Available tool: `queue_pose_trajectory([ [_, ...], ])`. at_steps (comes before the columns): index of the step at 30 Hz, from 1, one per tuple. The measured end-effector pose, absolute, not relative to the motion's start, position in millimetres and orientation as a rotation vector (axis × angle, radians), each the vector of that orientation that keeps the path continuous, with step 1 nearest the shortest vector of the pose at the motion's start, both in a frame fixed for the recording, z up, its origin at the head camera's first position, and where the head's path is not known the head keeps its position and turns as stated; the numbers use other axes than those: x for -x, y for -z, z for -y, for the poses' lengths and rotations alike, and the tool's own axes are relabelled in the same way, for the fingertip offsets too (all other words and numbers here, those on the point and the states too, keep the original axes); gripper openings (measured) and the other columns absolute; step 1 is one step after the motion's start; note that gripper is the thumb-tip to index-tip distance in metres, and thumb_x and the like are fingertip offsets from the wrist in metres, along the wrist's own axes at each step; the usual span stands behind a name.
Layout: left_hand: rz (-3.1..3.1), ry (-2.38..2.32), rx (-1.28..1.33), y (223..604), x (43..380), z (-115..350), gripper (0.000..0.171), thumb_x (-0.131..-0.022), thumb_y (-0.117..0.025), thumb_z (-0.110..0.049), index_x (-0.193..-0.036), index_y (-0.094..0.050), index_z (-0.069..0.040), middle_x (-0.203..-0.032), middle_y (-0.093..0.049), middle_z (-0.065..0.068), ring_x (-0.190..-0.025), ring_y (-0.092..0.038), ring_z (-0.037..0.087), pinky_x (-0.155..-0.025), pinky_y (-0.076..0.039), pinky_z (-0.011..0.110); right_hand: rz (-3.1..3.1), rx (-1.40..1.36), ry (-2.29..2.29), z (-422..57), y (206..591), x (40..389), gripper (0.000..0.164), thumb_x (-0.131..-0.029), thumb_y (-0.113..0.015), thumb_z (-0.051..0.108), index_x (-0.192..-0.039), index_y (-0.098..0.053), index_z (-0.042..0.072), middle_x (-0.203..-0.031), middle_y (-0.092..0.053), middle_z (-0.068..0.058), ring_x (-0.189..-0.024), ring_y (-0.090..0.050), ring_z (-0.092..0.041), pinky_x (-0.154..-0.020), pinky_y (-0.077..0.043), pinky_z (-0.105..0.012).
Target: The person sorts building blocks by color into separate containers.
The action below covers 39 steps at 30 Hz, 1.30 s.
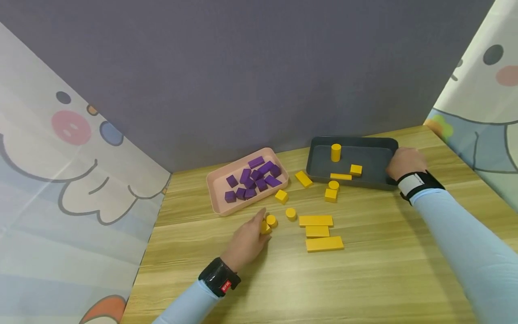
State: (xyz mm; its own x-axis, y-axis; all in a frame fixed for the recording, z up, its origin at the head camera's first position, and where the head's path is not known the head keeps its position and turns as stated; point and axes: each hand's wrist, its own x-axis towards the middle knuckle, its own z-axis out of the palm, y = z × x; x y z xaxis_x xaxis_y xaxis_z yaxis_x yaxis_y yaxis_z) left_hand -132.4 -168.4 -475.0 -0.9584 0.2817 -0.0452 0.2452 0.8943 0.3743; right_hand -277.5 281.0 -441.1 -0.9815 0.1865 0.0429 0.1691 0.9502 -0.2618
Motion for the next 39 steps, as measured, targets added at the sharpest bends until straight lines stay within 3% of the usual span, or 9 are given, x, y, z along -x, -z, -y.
queue_pose_trajectory([
  [6, -2.956, -0.565, -0.4, 470, 135, 165, 0.073, -0.096, -0.076, -0.016, -0.159, -0.038, -0.01, -0.128, -0.073, 0.016, -0.11, -0.074, 0.028, -0.096, -0.061, 0.043, 3.036, 0.296, -0.389, -286, 441, 275, 0.034, -0.081, -0.056, 0.006, -0.094, -0.062, -0.025, -0.096, -0.064, -0.047, -0.085, -0.067, -0.059, -0.066, -0.059, -0.061],
  [12, -2.981, -0.628, -0.408, 456, 139, 161, 0.072, -0.093, -0.075, -0.003, -0.156, -0.04, -0.006, -0.126, -0.073, 0.016, -0.107, -0.073, 0.027, -0.093, -0.062, 0.041, 3.026, 0.29, -0.377, -288, 440, 273, 0.033, -0.081, -0.057, 0.006, -0.093, -0.062, -0.024, -0.094, -0.064, -0.046, -0.085, -0.067, -0.059, -0.066, -0.059, -0.061],
  [17, -3.052, -0.721, -0.48, 443, 149, 156, 0.069, -0.091, -0.075, 0.002, -0.152, -0.045, -0.009, -0.126, -0.072, 0.013, -0.108, -0.072, 0.026, -0.095, -0.061, 0.042, 3.017, 0.282, -0.362, -288, 439, 271, 0.033, -0.08, -0.057, 0.006, -0.091, -0.062, -0.025, -0.092, -0.065, -0.046, -0.083, -0.067, -0.058, -0.065, -0.059, -0.061],
  [23, -3.079, -0.767, -0.557, 425, 165, 139, 0.059, -0.093, -0.075, -0.001, -0.147, -0.052, -0.007, -0.138, -0.068, 0.013, -0.118, -0.071, 0.027, -0.102, -0.058, 0.043, 3.01, 0.298, -0.369, -289, 441, 272, 0.035, -0.081, -0.056, 0.006, -0.095, -0.062, -0.026, -0.095, -0.064, -0.047, -0.083, -0.068, -0.058, -0.064, -0.059, -0.061],
  [30, -3.061, -0.761, -0.617, 410, 188, 109, 0.045, -0.094, -0.075, -0.004, -0.137, -0.063, -0.009, -0.131, -0.072, 0.009, -0.12, -0.07, 0.027, -0.104, -0.058, 0.041, 3.003, 0.29, -0.375, -286, 443, 272, 0.031, -0.081, -0.056, 0.005, -0.092, -0.063, -0.023, -0.093, -0.066, -0.045, -0.082, -0.068, -0.056, -0.062, -0.059, -0.059],
  [39, -3.038, -0.854, -0.755, 404, 226, 71, 0.044, -0.095, -0.072, -0.004, -0.138, -0.063, -0.008, -0.133, -0.072, 0.009, -0.113, -0.072, 0.022, -0.101, -0.059, 0.035, 2.995, 0.249, -0.348, -279, 443, 276, 0.03, -0.082, -0.057, 0.006, -0.09, -0.064, -0.022, -0.091, -0.067, -0.042, -0.084, -0.069, -0.055, -0.066, -0.06, -0.06],
])
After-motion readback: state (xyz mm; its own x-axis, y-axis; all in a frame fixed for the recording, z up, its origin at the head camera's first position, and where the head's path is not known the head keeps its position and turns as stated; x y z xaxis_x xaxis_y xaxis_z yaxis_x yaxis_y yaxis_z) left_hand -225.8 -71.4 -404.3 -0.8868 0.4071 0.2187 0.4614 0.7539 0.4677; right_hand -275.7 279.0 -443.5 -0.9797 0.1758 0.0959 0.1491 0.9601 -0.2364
